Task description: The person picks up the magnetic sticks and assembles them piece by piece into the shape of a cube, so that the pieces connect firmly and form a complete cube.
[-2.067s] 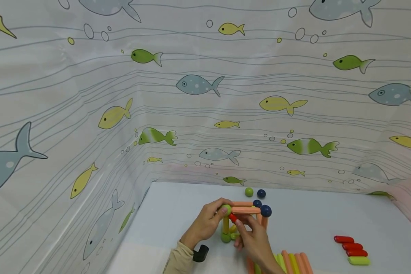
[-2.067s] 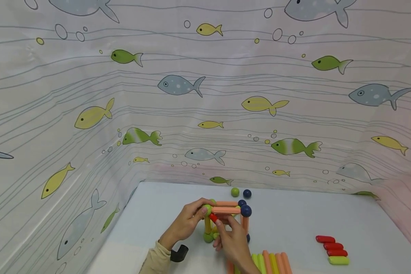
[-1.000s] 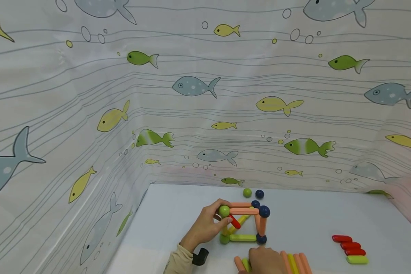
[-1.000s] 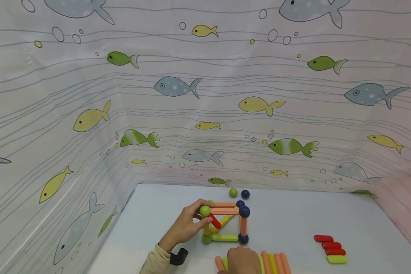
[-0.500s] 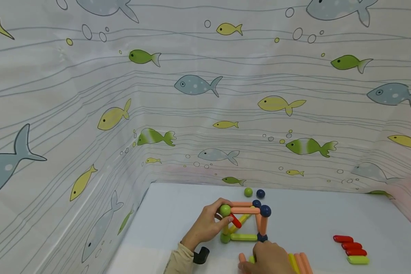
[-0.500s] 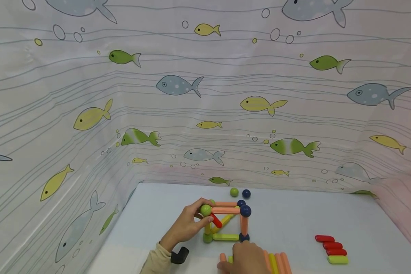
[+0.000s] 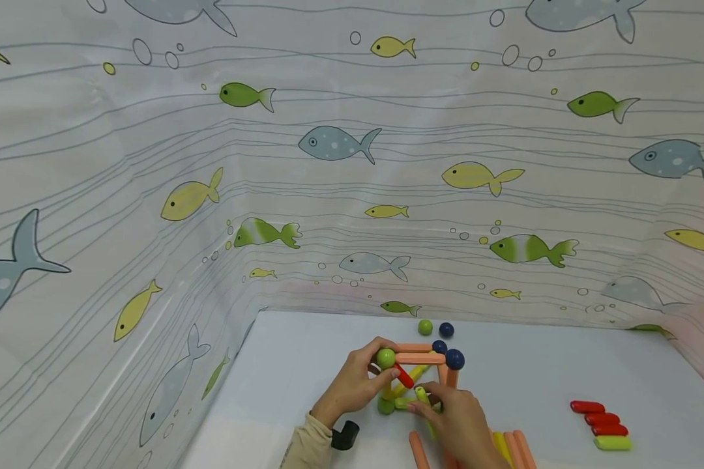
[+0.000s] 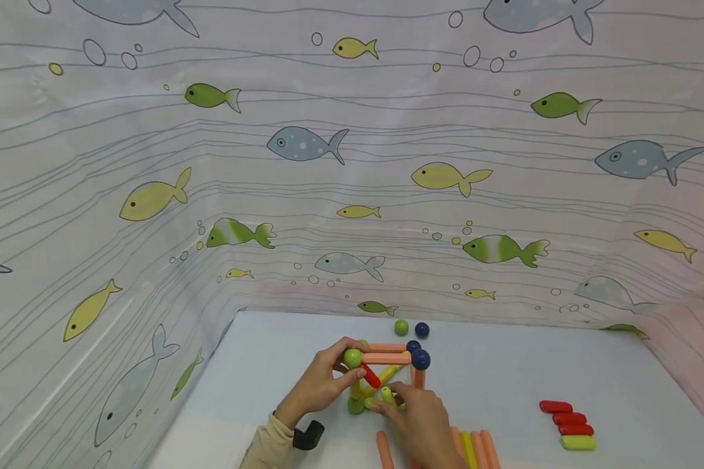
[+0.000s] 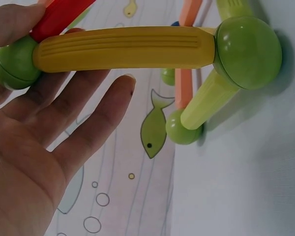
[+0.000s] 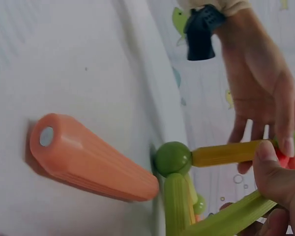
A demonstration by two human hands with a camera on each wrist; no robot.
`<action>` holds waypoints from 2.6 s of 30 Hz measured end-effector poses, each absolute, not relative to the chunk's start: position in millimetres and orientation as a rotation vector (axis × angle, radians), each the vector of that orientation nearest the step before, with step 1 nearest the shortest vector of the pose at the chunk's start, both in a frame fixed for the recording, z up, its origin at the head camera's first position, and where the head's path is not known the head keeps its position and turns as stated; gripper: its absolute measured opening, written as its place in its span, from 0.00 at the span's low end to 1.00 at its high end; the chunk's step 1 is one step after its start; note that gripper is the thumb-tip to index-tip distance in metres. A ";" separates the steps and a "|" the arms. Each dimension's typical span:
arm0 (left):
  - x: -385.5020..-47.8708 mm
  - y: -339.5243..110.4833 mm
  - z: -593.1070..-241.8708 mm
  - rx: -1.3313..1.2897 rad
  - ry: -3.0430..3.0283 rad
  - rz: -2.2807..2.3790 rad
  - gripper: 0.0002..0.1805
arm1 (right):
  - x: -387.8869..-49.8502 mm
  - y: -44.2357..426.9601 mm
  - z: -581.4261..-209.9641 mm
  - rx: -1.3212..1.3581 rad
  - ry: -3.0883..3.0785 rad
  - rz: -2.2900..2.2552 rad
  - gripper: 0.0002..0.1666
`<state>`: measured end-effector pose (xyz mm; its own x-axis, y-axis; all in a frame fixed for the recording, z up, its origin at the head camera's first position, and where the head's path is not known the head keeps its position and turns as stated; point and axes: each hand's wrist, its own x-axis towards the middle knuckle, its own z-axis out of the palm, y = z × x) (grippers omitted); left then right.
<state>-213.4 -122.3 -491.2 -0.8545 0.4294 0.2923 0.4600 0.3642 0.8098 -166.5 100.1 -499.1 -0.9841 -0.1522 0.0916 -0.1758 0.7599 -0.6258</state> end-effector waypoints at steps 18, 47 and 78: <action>-211.9 -120.8 -489.6 -0.810 -2.590 -1.546 0.17 | -172.0 91.6 -508.4 0.293 -2.910 0.764 0.16; -211.0 -119.7 -486.8 -0.836 -2.580 -1.592 0.16 | -152.1 99.5 -483.7 0.251 -2.897 0.980 0.19; -212.2 -120.9 -488.9 -0.827 -2.582 -1.566 0.17 | -155.9 104.9 -489.9 0.196 -3.163 0.739 0.13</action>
